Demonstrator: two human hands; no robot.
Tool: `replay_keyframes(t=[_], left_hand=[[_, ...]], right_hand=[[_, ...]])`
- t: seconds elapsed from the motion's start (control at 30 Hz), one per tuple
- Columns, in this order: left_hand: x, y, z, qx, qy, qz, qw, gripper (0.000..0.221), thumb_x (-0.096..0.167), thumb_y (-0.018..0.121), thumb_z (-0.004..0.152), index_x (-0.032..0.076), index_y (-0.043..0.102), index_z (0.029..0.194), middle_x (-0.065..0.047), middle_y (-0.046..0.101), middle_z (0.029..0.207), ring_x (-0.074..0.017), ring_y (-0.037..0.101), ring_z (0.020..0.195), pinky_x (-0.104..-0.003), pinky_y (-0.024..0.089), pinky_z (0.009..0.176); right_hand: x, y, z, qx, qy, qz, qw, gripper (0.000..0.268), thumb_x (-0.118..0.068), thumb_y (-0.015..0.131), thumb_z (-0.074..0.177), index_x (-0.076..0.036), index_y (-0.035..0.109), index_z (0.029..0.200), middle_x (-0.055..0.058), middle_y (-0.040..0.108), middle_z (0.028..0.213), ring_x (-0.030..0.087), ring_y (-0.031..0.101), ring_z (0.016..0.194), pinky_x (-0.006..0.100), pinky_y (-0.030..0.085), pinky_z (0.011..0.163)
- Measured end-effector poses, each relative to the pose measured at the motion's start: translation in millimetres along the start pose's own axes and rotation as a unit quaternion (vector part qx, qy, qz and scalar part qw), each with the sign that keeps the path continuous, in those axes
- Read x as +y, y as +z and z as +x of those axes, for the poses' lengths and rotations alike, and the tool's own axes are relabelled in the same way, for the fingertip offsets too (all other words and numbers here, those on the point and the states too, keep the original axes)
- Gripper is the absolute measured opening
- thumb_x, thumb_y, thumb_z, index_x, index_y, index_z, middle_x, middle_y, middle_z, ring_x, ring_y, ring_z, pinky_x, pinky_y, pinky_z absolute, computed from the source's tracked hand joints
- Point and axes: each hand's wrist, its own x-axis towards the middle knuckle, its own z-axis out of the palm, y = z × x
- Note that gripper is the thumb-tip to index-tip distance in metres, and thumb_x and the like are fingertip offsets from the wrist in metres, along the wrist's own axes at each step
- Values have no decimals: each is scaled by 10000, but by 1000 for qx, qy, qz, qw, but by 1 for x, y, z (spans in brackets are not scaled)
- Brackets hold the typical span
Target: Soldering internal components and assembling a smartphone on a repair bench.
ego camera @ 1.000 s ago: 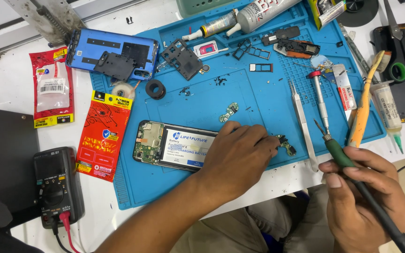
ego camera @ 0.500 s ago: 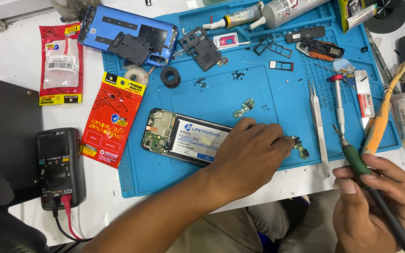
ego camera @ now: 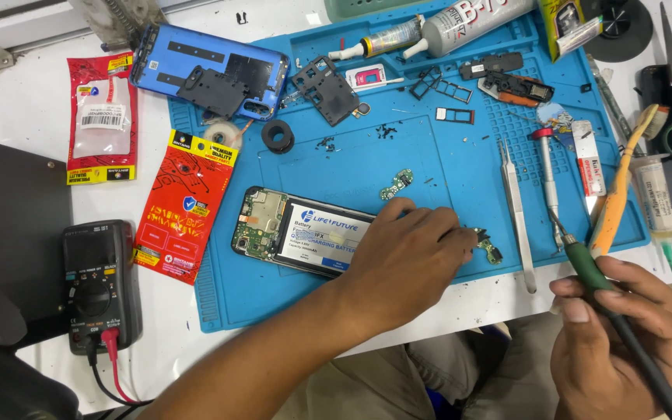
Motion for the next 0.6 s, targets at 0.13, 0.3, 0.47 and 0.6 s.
replay_keyframes(t=[0.13, 0.3, 0.47, 0.6], left_hand=[[0, -3, -4, -1, 1, 4, 1000, 113, 156, 691, 975, 87, 736, 1053, -73, 624, 903, -310, 612, 788, -504, 404, 851], [6, -30, 3, -46, -15, -4, 999, 124, 167, 655, 974, 95, 742, 1023, -68, 653, 894, -322, 670, 844, -518, 412, 883], [-20, -65, 9, -18, -17, 55, 998, 158, 44, 658, 941, 147, 778, 939, 111, 744, 1001, -190, 590, 932, -474, 422, 746], [-37, -79, 3, -9, -128, -36, 991, 199, 188, 553, 1026, 128, 737, 1071, -23, 731, 1054, -232, 672, 985, -491, 415, 904]], right_hand=[[6, -17, -1, -27, -16, -41, 999, 205, 102, 589, 1197, 85, 391, 1247, 442, 511, 1495, 377, 678, 1048, 413, 557, 1059], [10, -34, -12, -39, 65, -97, 992, 207, 27, 442, 1306, 153, 353, 1444, 304, 496, 1630, 323, 612, 1182, 316, 421, 1047], [-1, -43, -9, 15, 150, -95, 984, 228, -70, 470, 1316, 80, 397, 1471, 186, 612, 1442, 168, 620, 1142, 220, 464, 1057], [11, -45, -9, -6, 52, -86, 995, 172, 39, 466, 1288, 115, 355, 1395, 287, 462, 1665, 340, 622, 1126, 367, 483, 992]])
